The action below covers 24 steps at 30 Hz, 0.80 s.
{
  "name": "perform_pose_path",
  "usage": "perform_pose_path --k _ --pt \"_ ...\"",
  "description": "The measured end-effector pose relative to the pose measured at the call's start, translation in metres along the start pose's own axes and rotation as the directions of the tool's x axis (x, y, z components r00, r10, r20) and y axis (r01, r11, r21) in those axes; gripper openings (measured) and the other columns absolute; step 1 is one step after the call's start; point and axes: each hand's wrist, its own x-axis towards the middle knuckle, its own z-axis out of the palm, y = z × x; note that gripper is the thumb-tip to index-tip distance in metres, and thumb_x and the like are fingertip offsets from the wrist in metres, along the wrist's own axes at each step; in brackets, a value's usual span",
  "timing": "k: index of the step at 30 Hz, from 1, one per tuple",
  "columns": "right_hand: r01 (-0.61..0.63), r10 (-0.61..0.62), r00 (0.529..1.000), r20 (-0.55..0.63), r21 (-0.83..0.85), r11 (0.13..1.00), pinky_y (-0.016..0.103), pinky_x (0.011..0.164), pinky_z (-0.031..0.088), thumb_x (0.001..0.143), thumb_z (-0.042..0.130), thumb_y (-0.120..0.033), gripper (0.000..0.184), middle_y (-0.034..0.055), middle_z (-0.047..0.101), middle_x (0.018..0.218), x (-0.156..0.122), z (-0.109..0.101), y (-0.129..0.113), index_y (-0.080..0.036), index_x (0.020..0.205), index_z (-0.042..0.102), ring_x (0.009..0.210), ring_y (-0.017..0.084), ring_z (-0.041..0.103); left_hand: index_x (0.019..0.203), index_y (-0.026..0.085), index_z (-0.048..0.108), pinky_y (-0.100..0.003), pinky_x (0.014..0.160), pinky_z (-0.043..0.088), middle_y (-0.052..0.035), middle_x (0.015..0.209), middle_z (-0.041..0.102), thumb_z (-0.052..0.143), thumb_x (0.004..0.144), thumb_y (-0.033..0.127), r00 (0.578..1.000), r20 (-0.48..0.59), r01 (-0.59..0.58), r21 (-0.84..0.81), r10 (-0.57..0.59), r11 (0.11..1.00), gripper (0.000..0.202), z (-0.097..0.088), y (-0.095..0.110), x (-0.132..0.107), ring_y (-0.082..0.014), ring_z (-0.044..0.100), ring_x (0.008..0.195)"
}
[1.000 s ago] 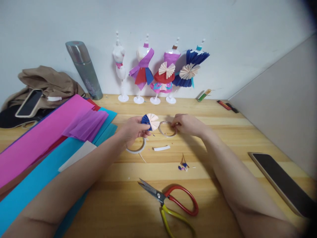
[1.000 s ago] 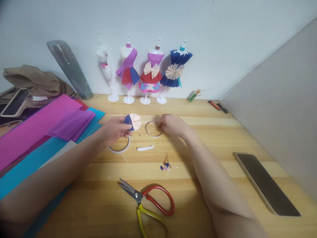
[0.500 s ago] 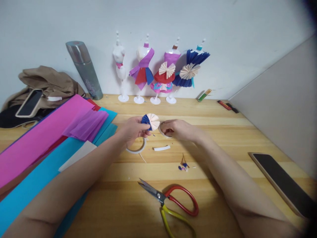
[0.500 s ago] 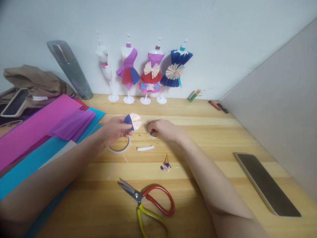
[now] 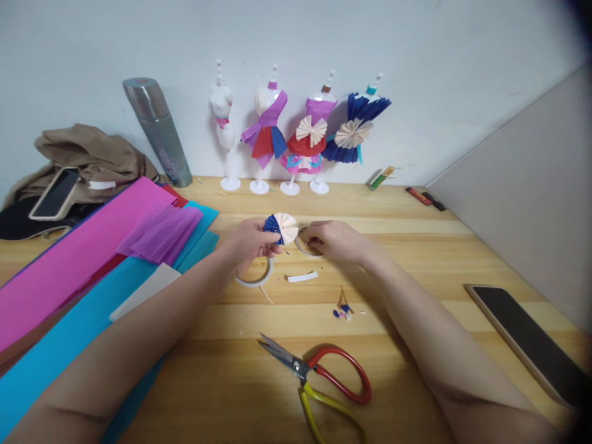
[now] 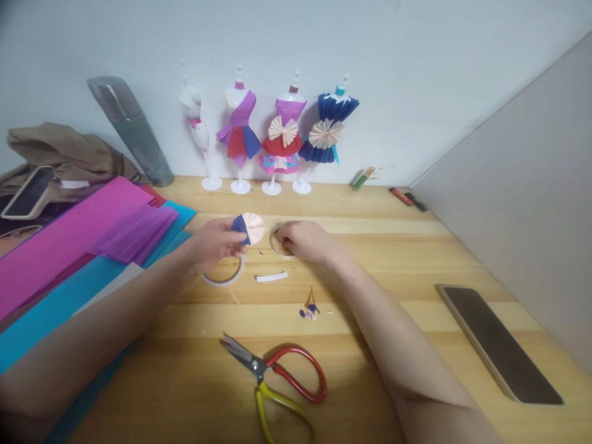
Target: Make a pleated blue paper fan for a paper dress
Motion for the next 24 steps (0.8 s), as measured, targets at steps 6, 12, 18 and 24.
perform_pose_path --k 6,12,18,24 --pt "-0.003 0.003 1.0 0.003 -0.012 1.0 0.026 0.067 0.037 0.083 0.052 -0.013 0.022 0.0071 0.072 0.095 0.002 0.001 -0.006 -0.018 0.088 0.072 0.08 0.018 0.062 0.077 0.008 0.065 -0.02 0.049 0.043 -0.0036 0.066 0.065 0.059 0.075 -0.001 1.0 0.003 -0.014 -0.005 0.014 1.0 0.011 0.0 -0.001 0.001 -0.008 0.058 0.049" --pt "-0.029 0.029 1.0 -0.006 -0.025 0.999 0.027 0.065 0.036 0.085 0.051 -0.013 0.021 0.0073 0.072 0.093 0.003 0.004 -0.006 -0.018 0.085 0.071 0.079 0.018 0.061 0.079 0.008 0.068 -0.019 0.048 0.043 -0.0032 0.065 0.066 0.063 0.07 -0.003 0.999 0.01 -0.032 -0.011 0.033 0.999 0.014 -0.001 -0.004 0.003 -0.0082 0.059 0.05" --pt "-0.05 0.189 0.863 -0.469 0.292 0.955 0.029 0.064 0.041 0.085 0.055 -0.021 0.011 0.0056 0.062 0.076 -0.004 -0.007 -0.017 -0.017 0.077 0.062 0.068 0.017 0.054 0.077 0.009 0.066 -0.02 0.047 0.047 -0.0013 0.054 0.063 0.061 0.072 -0.003 0.996 -0.017 -0.088 0.139 0.091 0.986 0.015 0.004 -0.001 -0.002 -0.0106 0.059 0.048" --pt "0.263 0.087 0.794 -0.602 0.468 0.844 0.027 0.059 0.041 0.087 0.061 -0.027 0.014 0.0009 0.058 0.073 -0.013 -0.011 -0.057 -0.02 0.074 0.063 0.064 0.014 0.051 0.066 0.013 0.06 -0.018 0.043 0.041 0.0029 0.044 0.057 0.058 0.07 -0.002 0.984 0.059 -0.179 0.309 0.169 0.934 0.016 0.008 0.005 -0.011 -0.0081 0.052 0.04"
